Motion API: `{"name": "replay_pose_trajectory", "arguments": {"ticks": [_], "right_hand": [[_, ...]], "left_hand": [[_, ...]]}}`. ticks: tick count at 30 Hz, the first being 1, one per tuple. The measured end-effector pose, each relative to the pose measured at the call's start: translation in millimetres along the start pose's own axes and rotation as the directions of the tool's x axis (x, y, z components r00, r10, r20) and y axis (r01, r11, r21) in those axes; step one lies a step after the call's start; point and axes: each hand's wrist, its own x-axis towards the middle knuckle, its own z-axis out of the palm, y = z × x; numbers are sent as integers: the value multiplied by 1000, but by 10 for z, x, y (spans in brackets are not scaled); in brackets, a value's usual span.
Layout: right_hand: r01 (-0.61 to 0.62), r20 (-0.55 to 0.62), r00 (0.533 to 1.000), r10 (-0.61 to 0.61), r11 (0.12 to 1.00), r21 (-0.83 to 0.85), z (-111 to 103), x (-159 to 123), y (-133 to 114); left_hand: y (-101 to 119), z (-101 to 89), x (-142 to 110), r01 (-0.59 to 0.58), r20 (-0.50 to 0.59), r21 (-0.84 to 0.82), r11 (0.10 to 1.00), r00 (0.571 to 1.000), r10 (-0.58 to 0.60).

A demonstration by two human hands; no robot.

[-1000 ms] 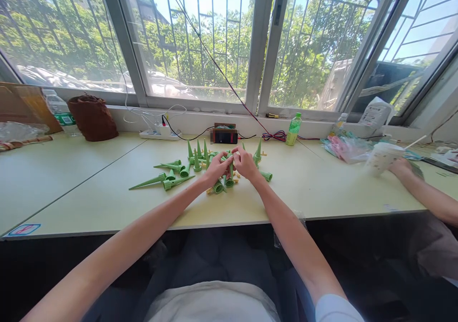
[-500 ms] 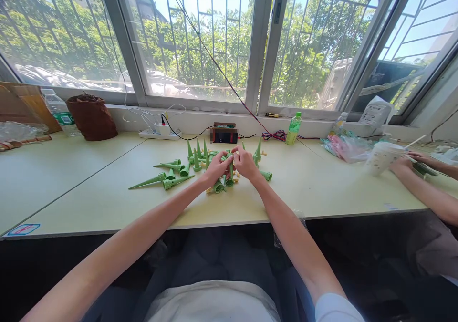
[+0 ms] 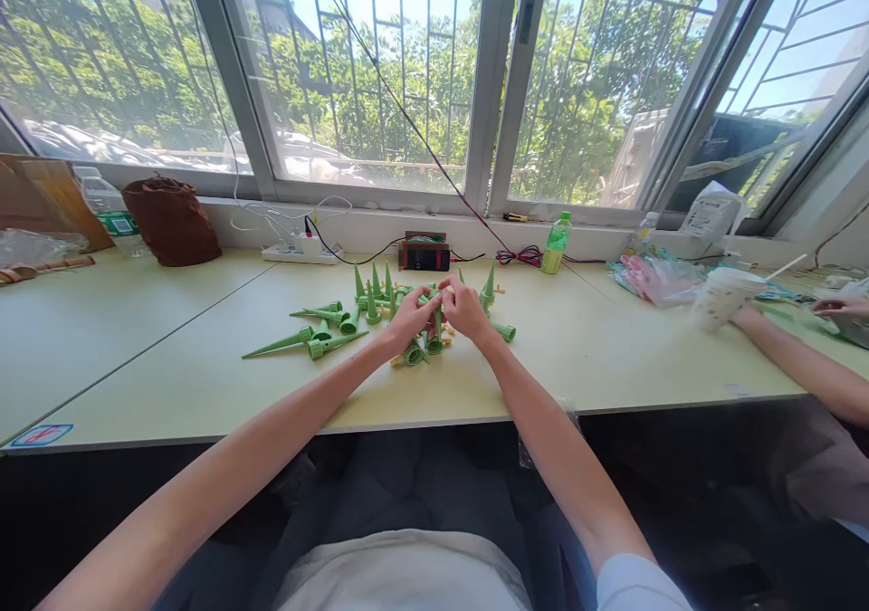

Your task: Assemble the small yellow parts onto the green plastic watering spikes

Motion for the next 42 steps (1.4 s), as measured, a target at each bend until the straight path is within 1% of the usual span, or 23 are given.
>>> {"name": "replay_pose_trajectory", "arguments": {"ticks": [12,16,20,23,25,28,30,31,33,35,38,40,42], "right_hand": [[-7,0,1000,7,999,38,30,17,67],[-9,-10,1000,10,999,42,24,16,57],[-9,-24,1000,10,1000,28,12,13,29],[-21,-32,999,21,999,27,4,23,20],[-37,-32,999,39,998,48,3,36,30],[-69,-22,997,72,990,121,11,54,69],[-81,-21,996,86,982,168,22,64,93],[-84,-25,996,90,979,186,28,68,101],[-84,-44,994,96,973,213,38,72,104],[-81,-70,993,100,968,236,43,71,93],[-59,-116,989,92,962,266,41,62,64],[-35,-136,988,76,960,277,39,52,47],[-11,-144,988,53,960,280,38,40,35]], "left_hand": [[-16,-7,14,11,0,1,1000,1000,-11],[-50,-20,38,-19,-1,2,1000,1000,19],[-86,-39,49,-123,21,59,991,992,122],[-88,-44,33,-222,21,168,961,975,222],[-84,-45,19,-287,15,280,916,955,295],[-79,-49,3,-373,23,456,808,912,409],[-77,-48,-4,-403,39,517,756,893,449],[-74,-45,-7,-405,43,523,750,891,451],[-66,-32,-10,-383,23,493,781,903,429],[-54,-13,-5,-340,-22,420,841,923,384],[-30,10,24,-272,-112,263,926,944,310],[-10,13,49,-216,-157,149,965,958,239],[13,5,67,-120,-148,35,992,981,124]]}}
